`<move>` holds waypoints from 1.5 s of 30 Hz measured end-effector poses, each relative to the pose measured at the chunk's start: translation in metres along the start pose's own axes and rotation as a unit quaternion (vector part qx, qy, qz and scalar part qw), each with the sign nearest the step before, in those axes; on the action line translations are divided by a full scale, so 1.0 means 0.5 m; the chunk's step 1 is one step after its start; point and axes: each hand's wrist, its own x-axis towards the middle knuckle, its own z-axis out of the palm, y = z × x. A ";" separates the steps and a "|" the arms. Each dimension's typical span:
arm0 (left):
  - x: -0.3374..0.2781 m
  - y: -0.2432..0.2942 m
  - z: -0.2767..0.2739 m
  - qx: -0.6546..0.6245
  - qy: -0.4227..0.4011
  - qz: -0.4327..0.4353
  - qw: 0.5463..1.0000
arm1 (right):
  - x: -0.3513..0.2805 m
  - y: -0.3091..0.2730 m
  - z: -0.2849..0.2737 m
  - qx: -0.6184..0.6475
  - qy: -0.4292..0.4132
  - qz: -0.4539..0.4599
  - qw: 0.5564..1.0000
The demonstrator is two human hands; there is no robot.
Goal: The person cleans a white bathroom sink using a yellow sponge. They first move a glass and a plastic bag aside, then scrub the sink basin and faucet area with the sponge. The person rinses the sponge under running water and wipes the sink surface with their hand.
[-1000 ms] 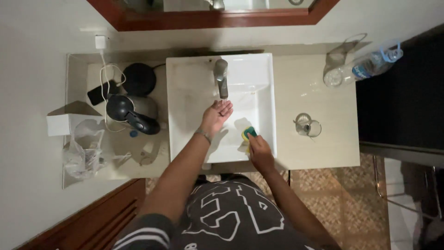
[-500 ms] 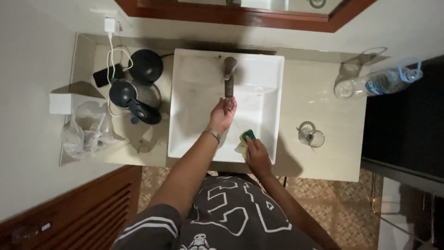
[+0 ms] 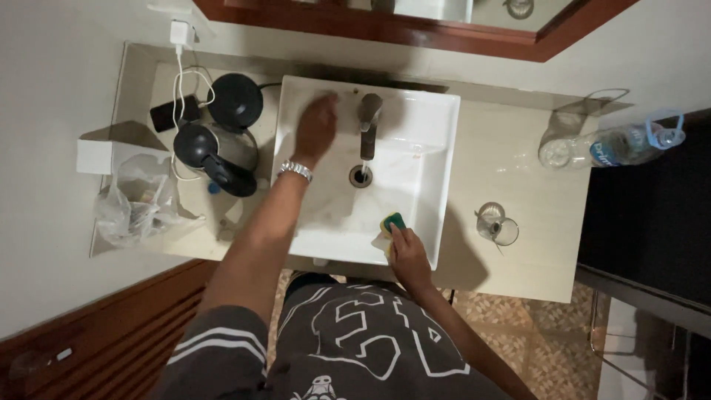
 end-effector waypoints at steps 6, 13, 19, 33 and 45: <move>0.021 0.030 -0.047 0.484 0.103 0.021 0.869 | -0.004 0.016 0.012 -0.001 -0.013 0.003 1.000; -0.068 -0.033 0.006 0.339 -0.163 0.097 0.922 | -0.001 0.006 0.010 0.002 -0.020 0.012 1.000; 0.030 0.053 -0.042 0.321 -0.034 0.159 0.933 | -0.003 0.006 0.015 -0.014 -0.010 0.002 1.000; -0.083 0.096 -0.049 0.437 -0.339 0.324 0.767 | 0.007 -0.008 0.012 -0.008 -0.009 0.006 1.000; 0.005 -0.001 -0.131 0.414 -0.048 0.204 0.886 | 0.009 -0.004 0.019 -0.020 0.008 0.007 1.000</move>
